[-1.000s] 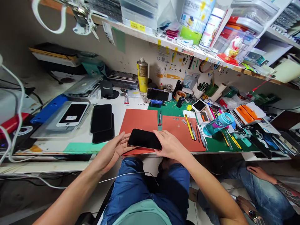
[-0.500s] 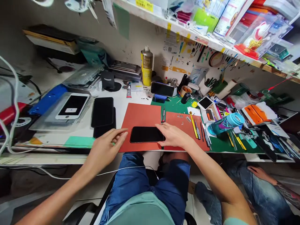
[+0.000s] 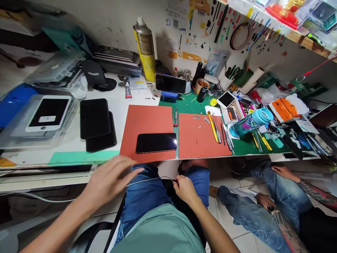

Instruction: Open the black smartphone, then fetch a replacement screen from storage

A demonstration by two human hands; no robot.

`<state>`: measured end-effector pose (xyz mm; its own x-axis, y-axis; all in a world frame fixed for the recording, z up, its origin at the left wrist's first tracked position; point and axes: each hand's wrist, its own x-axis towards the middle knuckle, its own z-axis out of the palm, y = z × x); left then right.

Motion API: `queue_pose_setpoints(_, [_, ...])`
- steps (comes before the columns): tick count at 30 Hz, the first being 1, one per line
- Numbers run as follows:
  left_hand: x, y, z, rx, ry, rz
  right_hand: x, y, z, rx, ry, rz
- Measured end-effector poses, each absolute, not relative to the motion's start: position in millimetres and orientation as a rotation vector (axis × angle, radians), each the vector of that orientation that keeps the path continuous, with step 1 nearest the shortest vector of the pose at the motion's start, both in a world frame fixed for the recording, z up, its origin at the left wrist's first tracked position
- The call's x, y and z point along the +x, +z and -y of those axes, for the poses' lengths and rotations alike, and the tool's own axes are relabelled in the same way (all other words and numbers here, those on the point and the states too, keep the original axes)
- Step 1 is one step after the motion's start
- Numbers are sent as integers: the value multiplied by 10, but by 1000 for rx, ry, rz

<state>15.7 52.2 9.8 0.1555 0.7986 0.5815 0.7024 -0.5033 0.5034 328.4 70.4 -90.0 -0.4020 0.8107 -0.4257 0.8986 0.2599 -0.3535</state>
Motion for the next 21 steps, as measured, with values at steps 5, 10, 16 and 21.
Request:
queue_pose_setpoints(5, [-35, 316, -1000, 2218, 973, -1531, 2988, -1798, -645, 1596, -726, -2084])
queue_pose_setpoints(10, [-94, 288, -1157, 2126, 889, -1454, 2976, -2135, -626, 1536, -650, -2026])
queue_pose_setpoints(16, [-141, 353, -1183, 2362, 699, -1477, 2911, -2338, -699, 1485, -622, -1998])
queue_pose_setpoints(21, [-221, 392, -1220, 2424, 614, -1434, 2792, -2285, -827, 1529, -597, -2029])
